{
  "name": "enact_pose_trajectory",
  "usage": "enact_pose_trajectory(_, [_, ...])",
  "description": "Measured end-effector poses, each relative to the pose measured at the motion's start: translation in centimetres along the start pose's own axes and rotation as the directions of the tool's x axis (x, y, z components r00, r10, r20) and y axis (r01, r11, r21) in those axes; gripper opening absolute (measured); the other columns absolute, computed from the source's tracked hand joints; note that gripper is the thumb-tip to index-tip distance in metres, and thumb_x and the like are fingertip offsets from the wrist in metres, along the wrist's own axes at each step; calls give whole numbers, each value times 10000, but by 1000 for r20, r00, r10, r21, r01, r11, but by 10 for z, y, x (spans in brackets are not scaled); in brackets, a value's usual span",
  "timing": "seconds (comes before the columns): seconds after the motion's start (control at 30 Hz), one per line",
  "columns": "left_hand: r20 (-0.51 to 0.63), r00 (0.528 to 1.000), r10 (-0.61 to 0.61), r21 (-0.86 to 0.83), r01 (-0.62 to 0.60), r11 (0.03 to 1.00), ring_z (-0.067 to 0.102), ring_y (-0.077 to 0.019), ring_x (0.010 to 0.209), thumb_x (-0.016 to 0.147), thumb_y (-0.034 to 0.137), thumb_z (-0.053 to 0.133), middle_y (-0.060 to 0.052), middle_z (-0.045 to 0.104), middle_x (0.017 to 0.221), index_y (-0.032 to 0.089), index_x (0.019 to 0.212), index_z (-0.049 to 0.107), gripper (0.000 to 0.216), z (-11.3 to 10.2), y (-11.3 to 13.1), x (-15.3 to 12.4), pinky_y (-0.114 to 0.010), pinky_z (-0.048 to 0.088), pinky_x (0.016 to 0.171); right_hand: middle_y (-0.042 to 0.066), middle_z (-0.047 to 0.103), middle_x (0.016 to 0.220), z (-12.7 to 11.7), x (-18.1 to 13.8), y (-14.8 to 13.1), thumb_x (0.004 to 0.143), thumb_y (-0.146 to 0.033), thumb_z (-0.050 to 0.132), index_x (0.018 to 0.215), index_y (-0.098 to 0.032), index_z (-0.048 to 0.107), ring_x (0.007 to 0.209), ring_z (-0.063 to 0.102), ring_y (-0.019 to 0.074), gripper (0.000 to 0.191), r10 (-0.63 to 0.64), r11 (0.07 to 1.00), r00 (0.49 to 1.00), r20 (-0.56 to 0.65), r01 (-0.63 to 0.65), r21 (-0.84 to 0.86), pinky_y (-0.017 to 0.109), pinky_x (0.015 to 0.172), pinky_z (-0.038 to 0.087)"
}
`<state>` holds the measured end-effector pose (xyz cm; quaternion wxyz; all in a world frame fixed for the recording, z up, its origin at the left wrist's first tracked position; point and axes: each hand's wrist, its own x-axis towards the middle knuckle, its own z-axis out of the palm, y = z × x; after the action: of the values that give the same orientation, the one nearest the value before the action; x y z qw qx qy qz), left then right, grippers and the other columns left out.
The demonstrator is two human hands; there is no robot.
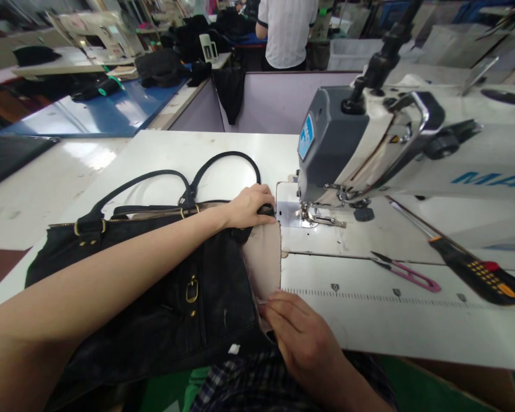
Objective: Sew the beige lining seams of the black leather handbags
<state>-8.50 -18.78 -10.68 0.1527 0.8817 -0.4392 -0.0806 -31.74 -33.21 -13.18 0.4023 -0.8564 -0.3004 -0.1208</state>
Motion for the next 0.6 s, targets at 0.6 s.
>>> enact_pose_trajectory(0.6, [-51,993,-105,4,105,994,545,-222,1020,803,357,676,-50,583,1051,162,908,646,224,5,6,-1,-338,451,865,202,648,1066,-21,-4,19,950,-33,343,1135,-22,610,1091,597,243,324,-194,971,957,217,218,-94,381,1038,462])
